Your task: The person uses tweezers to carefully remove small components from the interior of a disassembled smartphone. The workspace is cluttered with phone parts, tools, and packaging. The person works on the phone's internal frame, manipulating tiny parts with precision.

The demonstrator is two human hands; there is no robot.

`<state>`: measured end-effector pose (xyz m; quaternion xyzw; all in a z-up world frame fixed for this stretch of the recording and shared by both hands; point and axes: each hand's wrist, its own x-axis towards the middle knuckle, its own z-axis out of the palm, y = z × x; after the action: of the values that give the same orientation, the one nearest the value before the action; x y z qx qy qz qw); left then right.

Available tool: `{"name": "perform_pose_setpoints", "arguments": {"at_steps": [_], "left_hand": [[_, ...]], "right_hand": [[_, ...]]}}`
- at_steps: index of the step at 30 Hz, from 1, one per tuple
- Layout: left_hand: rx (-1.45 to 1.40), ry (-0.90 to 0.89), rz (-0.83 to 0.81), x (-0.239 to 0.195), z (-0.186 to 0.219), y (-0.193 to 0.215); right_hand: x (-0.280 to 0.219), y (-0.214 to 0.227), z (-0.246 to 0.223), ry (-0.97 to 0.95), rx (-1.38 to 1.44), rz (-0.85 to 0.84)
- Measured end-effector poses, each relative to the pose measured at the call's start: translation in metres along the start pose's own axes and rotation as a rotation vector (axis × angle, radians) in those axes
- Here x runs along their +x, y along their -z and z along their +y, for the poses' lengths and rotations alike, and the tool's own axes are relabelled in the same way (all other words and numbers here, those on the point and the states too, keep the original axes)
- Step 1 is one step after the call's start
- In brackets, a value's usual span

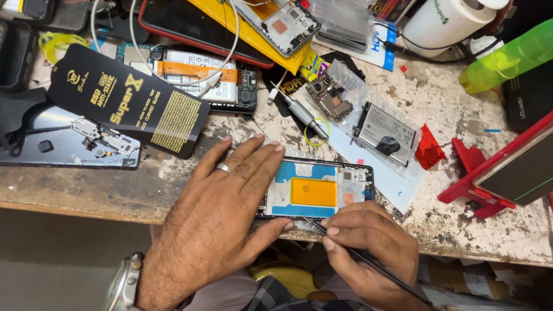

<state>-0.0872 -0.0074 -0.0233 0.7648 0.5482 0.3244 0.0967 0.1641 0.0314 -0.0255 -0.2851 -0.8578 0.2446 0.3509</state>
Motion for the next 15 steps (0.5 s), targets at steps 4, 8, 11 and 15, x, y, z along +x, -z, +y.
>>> {"name": "perform_pose_setpoints", "arguments": {"at_steps": [4, 8, 11, 15], "left_hand": [[0.004, 0.006, -0.003, -0.0001, -0.0002, -0.0005], [0.004, -0.002, -0.008, -0.0013, -0.0022, -0.0024], [-0.001, -0.001, -0.021, -0.0027, -0.0043, -0.0046], [0.006, -0.009, -0.022, -0.0045, -0.0064, -0.0079]], "right_hand": [[0.0003, -0.0033, -0.0015, -0.009, -0.028, 0.022], [0.0014, -0.0060, -0.0016, -0.009, -0.047, 0.023], [0.0012, -0.0038, 0.0011, 0.029, -0.019, 0.017], [-0.0018, -0.0068, 0.0009, 0.038, -0.035, 0.046]]}}
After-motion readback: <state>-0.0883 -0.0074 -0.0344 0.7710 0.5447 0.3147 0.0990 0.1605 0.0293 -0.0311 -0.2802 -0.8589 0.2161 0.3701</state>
